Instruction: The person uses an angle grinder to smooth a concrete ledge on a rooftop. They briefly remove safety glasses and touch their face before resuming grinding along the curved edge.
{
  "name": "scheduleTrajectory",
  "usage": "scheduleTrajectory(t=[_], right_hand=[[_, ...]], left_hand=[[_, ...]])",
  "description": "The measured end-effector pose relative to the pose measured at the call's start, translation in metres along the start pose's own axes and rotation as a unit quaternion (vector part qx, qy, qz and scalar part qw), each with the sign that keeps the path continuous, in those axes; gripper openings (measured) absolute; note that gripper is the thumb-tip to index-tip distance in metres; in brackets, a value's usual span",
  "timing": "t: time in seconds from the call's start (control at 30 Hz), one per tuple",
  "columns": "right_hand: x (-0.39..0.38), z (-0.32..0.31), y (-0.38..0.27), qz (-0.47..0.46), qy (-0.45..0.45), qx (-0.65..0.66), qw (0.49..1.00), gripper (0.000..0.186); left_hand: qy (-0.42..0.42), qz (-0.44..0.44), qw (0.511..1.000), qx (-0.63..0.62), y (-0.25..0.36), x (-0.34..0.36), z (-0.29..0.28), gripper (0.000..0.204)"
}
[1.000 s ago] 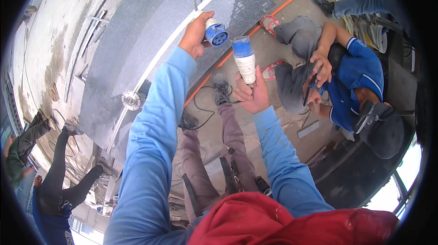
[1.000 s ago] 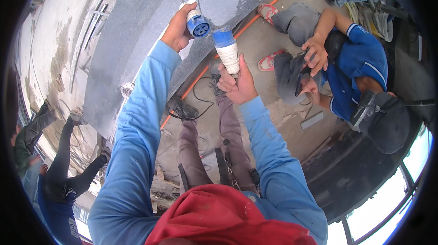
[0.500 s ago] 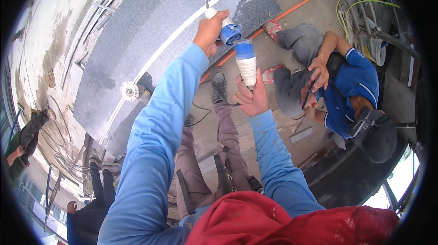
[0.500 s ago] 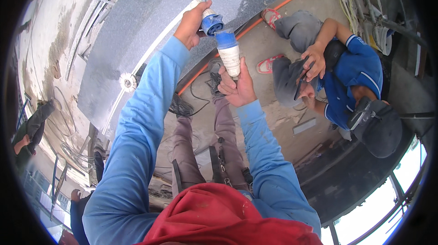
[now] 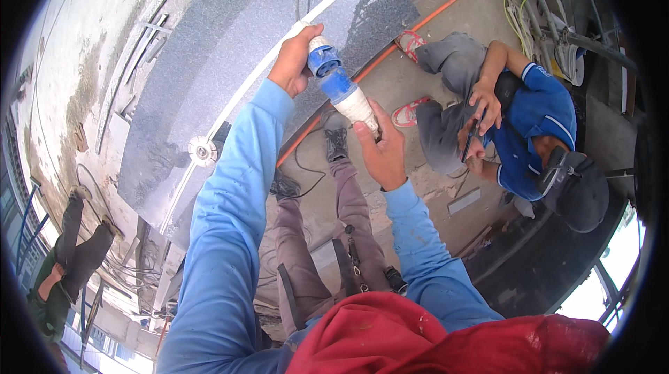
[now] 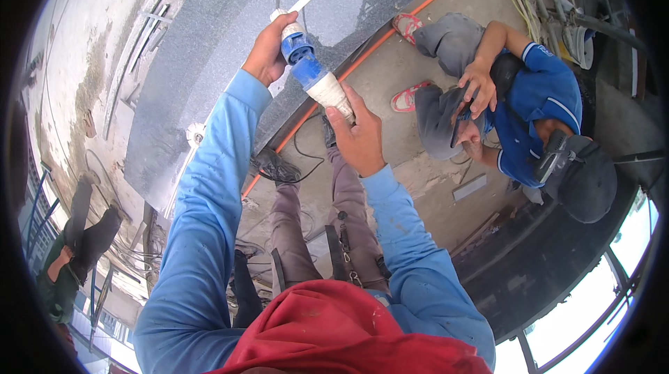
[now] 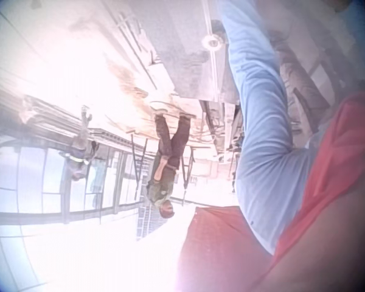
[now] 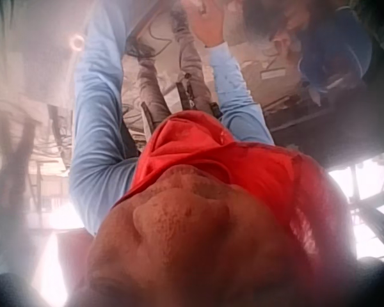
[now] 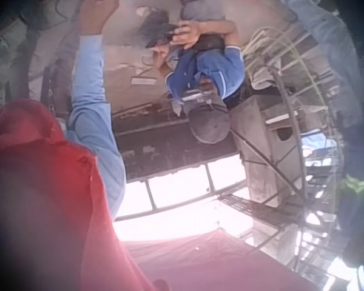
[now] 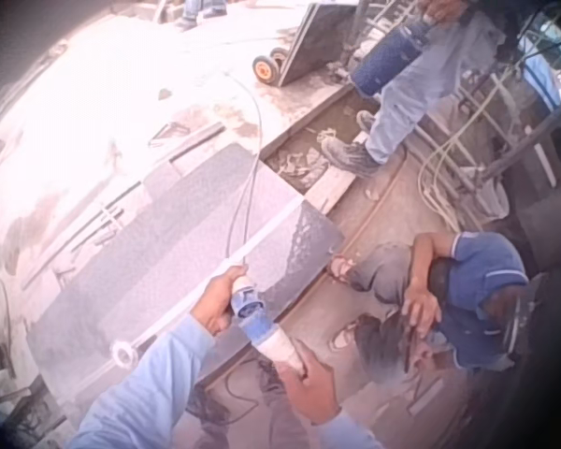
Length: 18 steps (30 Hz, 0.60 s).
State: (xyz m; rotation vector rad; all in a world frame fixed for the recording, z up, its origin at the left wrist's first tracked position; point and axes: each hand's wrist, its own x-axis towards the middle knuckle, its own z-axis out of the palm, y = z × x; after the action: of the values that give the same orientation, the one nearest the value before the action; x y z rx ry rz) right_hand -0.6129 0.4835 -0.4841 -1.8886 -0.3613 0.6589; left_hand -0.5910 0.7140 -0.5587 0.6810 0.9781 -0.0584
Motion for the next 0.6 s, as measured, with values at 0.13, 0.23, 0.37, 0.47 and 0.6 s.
scheduleTrajectory(t=[0.13,0.23,0.37,0.47,0.6], right_hand=[[-0.001,0.0,0.001,0.166,-0.104,0.189,0.962,0.051],[-0.002,0.008,0.0,0.313,-0.108,0.451,0.829,0.055],[-0.008,0.021,-0.004,0.365,-0.088,0.563,0.736,0.054],[-0.016,0.03,-0.008,0.367,-0.047,0.521,0.769,0.054],[-0.027,0.032,-0.012,0.389,-0.016,0.468,0.793,0.054]], left_hand=[[-0.028,0.01,0.999,-0.019,-0.004,0.004,-0.004,0.031],[-0.053,0.03,0.996,-0.07,-0.009,0.005,-0.004,0.03],[-0.053,0.071,0.988,-0.125,-0.016,0.006,-0.012,0.027],[-0.057,0.085,0.989,-0.106,-0.018,0.002,-0.017,0.03],[-0.047,0.113,0.992,-0.035,-0.023,-0.011,-0.017,0.029]])
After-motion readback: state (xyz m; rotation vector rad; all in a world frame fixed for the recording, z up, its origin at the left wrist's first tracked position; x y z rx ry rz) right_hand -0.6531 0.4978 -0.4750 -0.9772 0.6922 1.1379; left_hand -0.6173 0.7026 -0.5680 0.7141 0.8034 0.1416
